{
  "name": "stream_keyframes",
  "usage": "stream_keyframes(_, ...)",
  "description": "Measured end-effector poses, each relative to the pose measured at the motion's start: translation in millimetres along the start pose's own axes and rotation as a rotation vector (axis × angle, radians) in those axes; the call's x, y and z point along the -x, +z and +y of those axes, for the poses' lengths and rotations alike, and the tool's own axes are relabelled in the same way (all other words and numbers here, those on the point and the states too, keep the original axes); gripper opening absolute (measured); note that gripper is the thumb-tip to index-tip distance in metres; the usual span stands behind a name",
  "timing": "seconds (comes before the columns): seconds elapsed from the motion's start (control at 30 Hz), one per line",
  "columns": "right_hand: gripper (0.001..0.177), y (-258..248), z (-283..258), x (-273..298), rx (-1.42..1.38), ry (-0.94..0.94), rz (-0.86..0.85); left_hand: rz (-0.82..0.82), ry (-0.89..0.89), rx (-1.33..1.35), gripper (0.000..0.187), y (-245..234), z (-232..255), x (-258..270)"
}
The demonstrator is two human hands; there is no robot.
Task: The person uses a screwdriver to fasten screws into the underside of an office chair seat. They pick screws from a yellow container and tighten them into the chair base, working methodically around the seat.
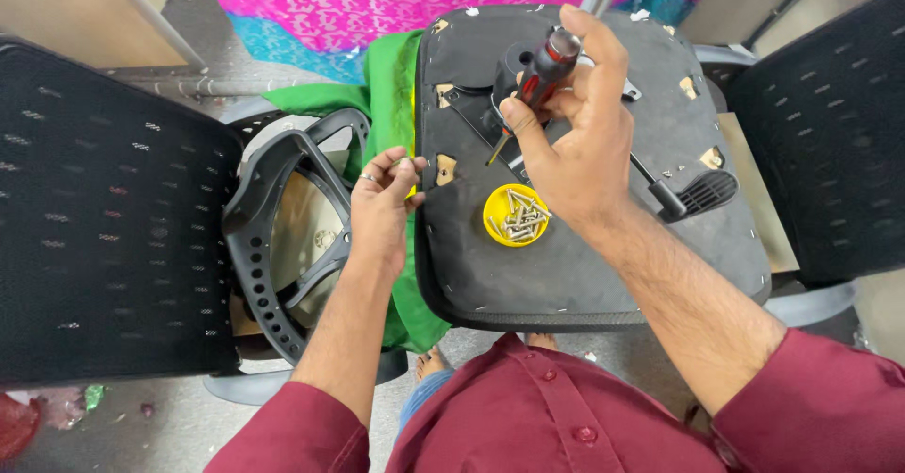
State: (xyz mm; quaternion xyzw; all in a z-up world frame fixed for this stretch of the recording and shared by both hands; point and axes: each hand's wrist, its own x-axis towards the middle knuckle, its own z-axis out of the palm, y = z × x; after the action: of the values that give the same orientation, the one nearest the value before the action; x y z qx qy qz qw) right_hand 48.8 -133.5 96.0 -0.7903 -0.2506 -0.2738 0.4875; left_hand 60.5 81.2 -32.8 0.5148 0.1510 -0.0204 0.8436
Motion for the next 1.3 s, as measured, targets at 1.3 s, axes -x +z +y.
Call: stream_keyframes(1.3, 0.075, 13, 40, 12, -0.112, 0.114, -0.158, 0.239, 0.703, -1.099, 0.022, 41, -22, 4)
